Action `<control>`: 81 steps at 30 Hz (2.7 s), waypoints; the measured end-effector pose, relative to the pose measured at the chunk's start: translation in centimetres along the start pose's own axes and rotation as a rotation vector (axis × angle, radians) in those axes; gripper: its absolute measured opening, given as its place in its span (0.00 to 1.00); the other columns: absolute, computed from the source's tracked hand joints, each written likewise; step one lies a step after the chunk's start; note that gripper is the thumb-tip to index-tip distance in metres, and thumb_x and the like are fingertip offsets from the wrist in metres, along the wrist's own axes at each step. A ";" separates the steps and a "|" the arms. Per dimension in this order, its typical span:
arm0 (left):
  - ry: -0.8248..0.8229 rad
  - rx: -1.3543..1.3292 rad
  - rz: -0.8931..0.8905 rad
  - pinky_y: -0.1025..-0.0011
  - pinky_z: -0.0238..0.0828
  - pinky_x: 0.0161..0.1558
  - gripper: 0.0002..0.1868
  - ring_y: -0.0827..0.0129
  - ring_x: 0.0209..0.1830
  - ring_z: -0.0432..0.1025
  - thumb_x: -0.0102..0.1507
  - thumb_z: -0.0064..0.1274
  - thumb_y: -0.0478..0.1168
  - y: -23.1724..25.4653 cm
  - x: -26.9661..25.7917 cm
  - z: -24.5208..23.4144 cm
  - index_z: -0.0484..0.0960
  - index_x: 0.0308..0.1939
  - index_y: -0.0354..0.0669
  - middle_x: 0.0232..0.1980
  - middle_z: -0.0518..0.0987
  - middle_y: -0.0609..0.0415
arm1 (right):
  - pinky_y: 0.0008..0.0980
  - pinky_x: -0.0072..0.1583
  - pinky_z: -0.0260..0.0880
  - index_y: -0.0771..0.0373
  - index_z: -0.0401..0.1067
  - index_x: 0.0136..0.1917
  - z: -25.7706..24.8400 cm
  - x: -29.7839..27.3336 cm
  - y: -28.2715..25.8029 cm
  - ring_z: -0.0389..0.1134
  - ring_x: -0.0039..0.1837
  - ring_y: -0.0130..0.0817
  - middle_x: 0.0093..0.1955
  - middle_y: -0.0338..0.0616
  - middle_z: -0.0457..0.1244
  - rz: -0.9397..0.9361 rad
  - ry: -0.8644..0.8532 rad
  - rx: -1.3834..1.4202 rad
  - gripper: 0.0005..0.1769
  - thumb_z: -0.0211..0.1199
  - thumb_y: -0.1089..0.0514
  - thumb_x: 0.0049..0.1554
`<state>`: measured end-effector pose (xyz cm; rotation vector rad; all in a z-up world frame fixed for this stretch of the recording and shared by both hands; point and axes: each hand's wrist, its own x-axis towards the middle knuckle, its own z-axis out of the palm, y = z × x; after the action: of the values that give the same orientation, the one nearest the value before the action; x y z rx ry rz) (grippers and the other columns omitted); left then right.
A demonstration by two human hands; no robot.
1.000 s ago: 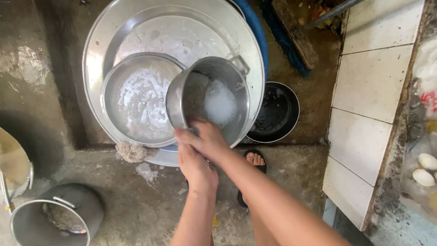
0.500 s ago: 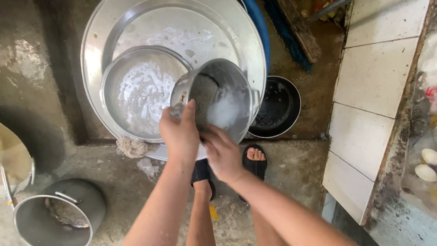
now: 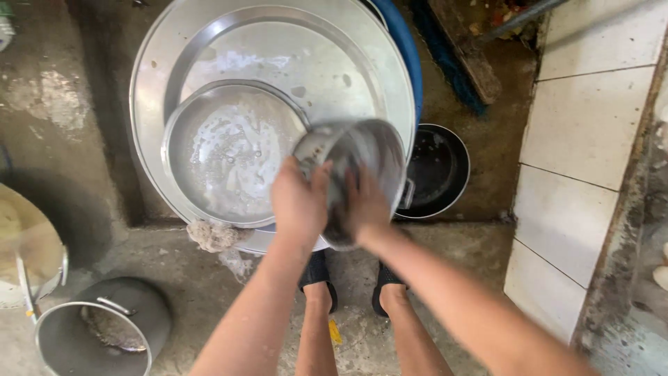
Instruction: Scrubbing pots, pans, and large trays with a scouring pad and soap.
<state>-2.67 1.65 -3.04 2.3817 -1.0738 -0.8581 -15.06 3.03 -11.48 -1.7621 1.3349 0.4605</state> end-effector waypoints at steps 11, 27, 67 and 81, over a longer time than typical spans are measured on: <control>-0.020 0.098 0.039 0.48 0.68 0.36 0.20 0.33 0.34 0.73 0.62 0.63 0.46 1.3 -1.0 -1.1 0.74 0.35 0.32 0.30 0.78 0.32 | 0.45 0.67 0.61 0.57 0.69 0.62 8.8 -1.9 2.6 0.65 0.65 0.42 0.66 0.48 0.64 -0.479 0.042 0.678 0.22 0.60 0.60 0.54; -0.045 0.008 -0.158 0.52 0.69 0.37 0.21 0.39 0.30 0.74 0.63 0.60 0.48 1.6 -0.9 -1.1 0.74 0.35 0.31 0.29 0.78 0.33 | 0.42 0.72 0.63 0.57 0.65 0.73 -1.8 -2.5 -3.0 0.62 0.72 0.43 0.73 0.49 0.61 0.216 -0.363 0.203 0.24 0.46 0.53 0.67; -0.016 0.041 -0.179 0.52 0.71 0.43 0.21 0.37 0.41 0.76 0.62 0.60 0.48 0.3 -2.1 -1.6 0.77 0.40 0.28 0.36 0.81 0.30 | 0.46 0.61 0.64 0.57 0.74 0.64 1.1 -4.6 1.1 0.62 0.60 0.48 0.59 0.53 0.64 -0.016 -0.149 0.078 0.30 0.71 0.53 0.48; -0.006 -0.105 -0.239 0.62 0.71 0.40 0.19 0.59 0.33 0.76 0.65 0.57 0.46 -0.3 -3.4 -2.0 0.77 0.40 0.28 0.34 0.81 0.41 | 0.43 0.47 0.73 0.64 0.70 0.57 4.2 4.8 -3.3 0.71 0.48 0.44 0.50 0.54 0.69 0.988 0.368 1.437 0.28 0.73 0.50 0.48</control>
<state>-2.94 4.64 -0.53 2.4510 -0.7354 -0.9764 -9.54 3.72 -15.93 0.0602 1.9545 -0.3513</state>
